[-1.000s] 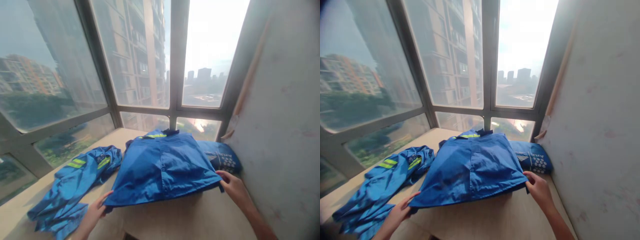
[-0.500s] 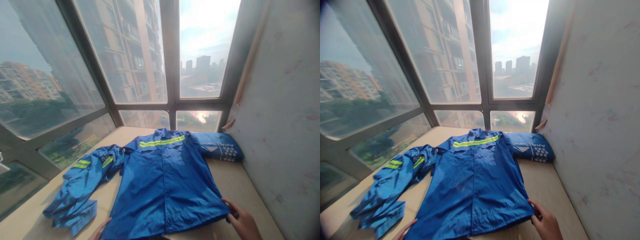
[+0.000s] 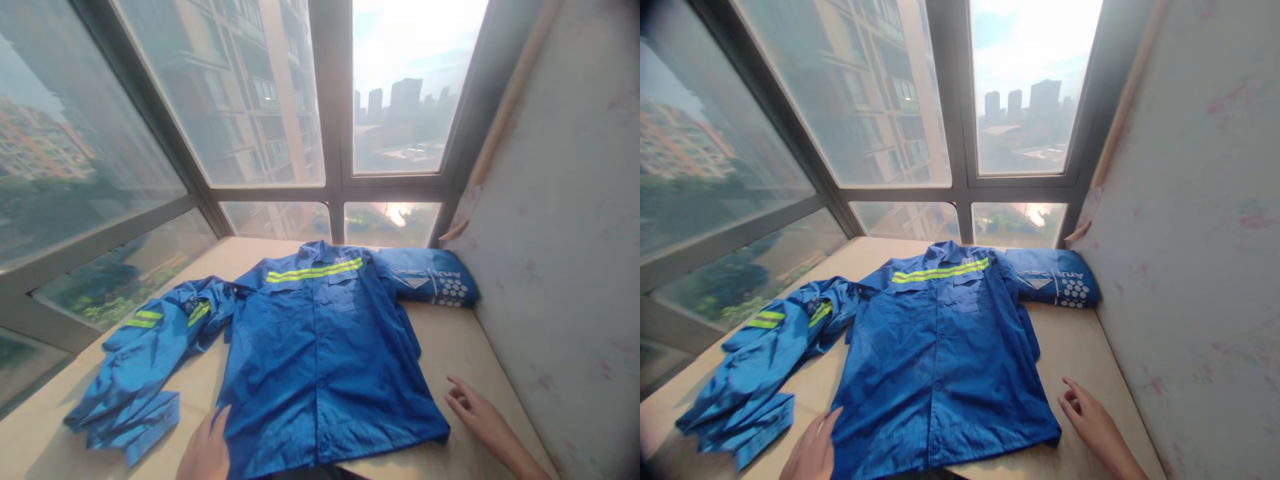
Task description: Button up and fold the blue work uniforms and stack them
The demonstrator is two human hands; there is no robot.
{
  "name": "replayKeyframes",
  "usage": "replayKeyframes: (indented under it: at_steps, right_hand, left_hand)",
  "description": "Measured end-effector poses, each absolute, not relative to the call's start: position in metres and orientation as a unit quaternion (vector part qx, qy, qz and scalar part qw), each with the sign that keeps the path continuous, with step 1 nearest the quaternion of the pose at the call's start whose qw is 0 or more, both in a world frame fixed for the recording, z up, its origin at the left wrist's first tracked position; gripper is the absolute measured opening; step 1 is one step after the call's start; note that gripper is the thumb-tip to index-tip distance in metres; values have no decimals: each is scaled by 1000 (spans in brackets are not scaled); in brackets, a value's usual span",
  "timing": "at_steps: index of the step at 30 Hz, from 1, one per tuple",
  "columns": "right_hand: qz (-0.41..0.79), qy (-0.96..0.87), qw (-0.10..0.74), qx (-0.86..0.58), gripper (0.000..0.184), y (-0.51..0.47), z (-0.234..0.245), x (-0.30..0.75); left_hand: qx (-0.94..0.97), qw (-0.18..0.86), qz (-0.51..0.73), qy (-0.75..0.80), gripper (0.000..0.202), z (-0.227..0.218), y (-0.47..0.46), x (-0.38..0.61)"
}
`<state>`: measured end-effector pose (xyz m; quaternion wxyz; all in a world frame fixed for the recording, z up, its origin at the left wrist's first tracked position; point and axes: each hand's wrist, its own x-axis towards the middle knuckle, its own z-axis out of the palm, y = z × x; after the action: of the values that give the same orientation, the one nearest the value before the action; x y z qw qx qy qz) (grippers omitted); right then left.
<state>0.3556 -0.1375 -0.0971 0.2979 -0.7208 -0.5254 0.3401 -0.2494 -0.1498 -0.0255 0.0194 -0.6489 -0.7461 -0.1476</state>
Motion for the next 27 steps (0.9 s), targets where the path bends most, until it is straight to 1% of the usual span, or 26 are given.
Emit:
replayKeyframes:
  at_steps: [1,5,7,9,11,13,15,17,19,21,24,27]
  right_hand:
    - [325,-521,305,-728,61,-125,-102,358]
    - [225,-542,326,-741,51,-69,-107,347]
    - [167,-565,327,-739,51,-41,-104,334]
    - [138,-582,313,-738,51,-18,-100,320]
    - [132,-589,302,-738,45,0,-97,308]
    - [141,-592,307,-731,34,11,-95,302]
    - [172,-587,316,-725,24,17,-90,302]
    - [219,-571,320,-723,22,21,-77,306]
    - [255,-551,331,-722,25,25,-53,315]
    - [269,-547,359,-707,29,34,-18,327]
    - [260,-558,406,-675,37,55,54,353]
    - [249,-562,413,-672,44,80,132,385]
  left_hand:
    - [-680,42,-150,-716,44,-31,-139,-223]
    - [-788,64,-149,-594,41,-53,-101,-104]
    - [-820,52,-138,-553,46,-61,-89,-53]
    - [-840,40,-125,-526,51,-68,-83,-16]
    - [-853,34,-118,-507,57,-78,-80,6]
    - [-862,36,-117,-491,67,-90,-79,16]
    - [-866,41,-119,-484,74,-102,-79,18]
    - [-866,48,-120,-483,76,-111,-80,16]
    - [-865,55,-121,-484,77,-115,-81,13]
    - [-865,64,-123,-482,77,-114,-82,11]
    - [-868,77,-126,-473,77,-107,-84,8]
    - [-872,90,-127,-464,77,-99,-86,5]
